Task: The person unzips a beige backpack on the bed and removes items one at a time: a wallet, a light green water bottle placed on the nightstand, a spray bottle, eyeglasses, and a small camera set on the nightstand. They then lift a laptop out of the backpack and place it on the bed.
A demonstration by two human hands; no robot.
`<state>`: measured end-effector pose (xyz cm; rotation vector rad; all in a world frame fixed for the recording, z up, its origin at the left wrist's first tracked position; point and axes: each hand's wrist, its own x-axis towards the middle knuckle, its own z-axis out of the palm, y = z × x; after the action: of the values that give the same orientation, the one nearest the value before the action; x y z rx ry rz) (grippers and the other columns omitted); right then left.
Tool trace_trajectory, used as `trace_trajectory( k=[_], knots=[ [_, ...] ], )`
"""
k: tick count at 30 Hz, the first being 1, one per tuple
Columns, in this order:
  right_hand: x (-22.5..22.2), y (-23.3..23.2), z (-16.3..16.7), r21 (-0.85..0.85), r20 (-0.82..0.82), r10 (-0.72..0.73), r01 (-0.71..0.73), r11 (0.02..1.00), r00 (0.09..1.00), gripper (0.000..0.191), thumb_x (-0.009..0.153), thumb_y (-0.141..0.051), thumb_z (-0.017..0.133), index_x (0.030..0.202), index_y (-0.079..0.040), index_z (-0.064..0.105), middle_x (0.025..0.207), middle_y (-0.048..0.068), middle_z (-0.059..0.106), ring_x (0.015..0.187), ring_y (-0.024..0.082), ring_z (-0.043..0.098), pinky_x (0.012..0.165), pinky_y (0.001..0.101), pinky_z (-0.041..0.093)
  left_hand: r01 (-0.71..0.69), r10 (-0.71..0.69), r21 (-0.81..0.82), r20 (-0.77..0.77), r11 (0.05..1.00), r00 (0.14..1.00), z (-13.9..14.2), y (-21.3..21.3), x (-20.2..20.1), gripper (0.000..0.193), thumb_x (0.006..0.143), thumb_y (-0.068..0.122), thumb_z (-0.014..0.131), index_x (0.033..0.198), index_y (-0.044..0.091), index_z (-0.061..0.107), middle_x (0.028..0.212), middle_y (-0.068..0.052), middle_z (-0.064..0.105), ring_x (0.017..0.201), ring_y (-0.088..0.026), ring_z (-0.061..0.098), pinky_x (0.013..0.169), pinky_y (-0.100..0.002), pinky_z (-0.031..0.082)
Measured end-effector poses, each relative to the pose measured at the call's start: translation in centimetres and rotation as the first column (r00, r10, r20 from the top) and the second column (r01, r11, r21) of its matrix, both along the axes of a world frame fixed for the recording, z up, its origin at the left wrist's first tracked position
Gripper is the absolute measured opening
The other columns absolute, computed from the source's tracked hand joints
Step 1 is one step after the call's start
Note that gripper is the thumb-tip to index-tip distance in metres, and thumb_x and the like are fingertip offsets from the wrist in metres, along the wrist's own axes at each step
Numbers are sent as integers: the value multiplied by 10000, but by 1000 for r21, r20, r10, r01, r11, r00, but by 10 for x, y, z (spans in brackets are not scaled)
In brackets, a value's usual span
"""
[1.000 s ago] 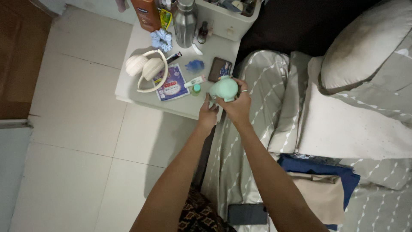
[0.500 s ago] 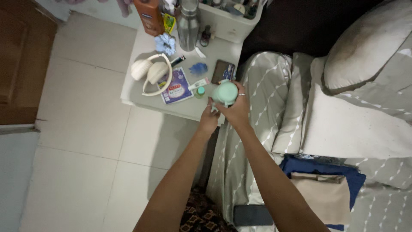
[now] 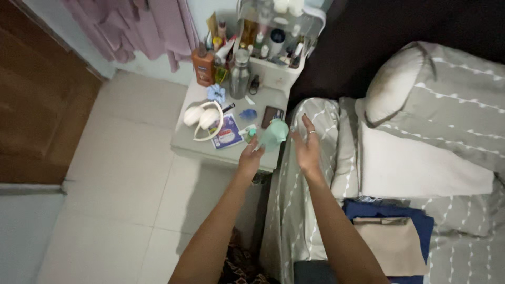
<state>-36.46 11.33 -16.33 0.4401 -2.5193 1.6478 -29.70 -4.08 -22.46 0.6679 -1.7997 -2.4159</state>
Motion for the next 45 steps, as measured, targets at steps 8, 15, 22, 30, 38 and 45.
trace_trajectory(
  k=[8, 15, 22, 30, 38, 45],
  knots=[
    [56, 0, 79, -41, -44, -154, 152, 988, 987, 508, 995, -174, 597, 1470, -8, 524, 1476, 172, 582, 1388, 258, 525, 1154, 351, 370, 199, -140, 214, -261, 956, 955, 80, -28, 29, 735, 1015, 312, 617, 1601, 51, 257, 1603, -162, 446, 1469, -219, 418, 1207, -307, 267],
    [120, -22, 120, -133, -44, -198, 191, 973, 979, 538, 1026, -211, 561, 1506, 10, 460, 1526, 181, 527, 1442, 259, 476, 1172, 357, 360, 281, -289, -69, -202, 957, 936, 155, -67, 70, 761, 964, 439, 600, 1588, 69, 369, 1604, -130, 440, 1478, -193, 395, 1192, -304, 262],
    [211, -44, 149, -115, 16, -345, 344, 932, 939, 552, 1058, -281, 533, 1520, 5, 434, 1532, 182, 527, 1434, 253, 490, 1172, 352, 375, 483, -517, -184, -278, 856, 810, 179, -103, 118, 764, 972, 486, 587, 1569, 54, 386, 1625, -111, 430, 1501, -197, 383, 1202, -301, 254],
    [327, -35, 175, -98, -4, -519, 517, 851, 855, 569, 1071, -307, 511, 1542, -4, 412, 1533, 193, 530, 1433, 251, 496, 1173, 353, 379, 689, -720, -212, -244, 694, 650, 195, -72, 172, 752, 963, 431, 590, 1586, 74, 366, 1591, -127, 467, 1454, -203, 440, 1187, -298, 268],
    [459, 28, 185, -230, -11, -709, 688, 688, 706, 583, 1093, -300, 483, 1566, 8, 338, 1569, 197, 473, 1449, 255, 469, 1173, 352, 384, 901, -848, -47, -362, 432, 387, 191, 36, 251, 752, 967, 344, 643, 1591, 45, 349, 1581, -121, 475, 1426, -190, 454, 1184, -301, 294],
    [600, 79, 178, -121, 23, -893, 888, 445, 450, 591, 1067, -313, 495, 1561, -7, 382, 1524, 206, 536, 1418, 265, 515, 1152, 355, 397, 982, -922, 4, -344, 187, 177, 180, 132, 353, 783, 961, 385, 668, 1592, 44, 354, 1577, -148, 481, 1418, -189, 452, 1176, -296, 299]
  ],
)
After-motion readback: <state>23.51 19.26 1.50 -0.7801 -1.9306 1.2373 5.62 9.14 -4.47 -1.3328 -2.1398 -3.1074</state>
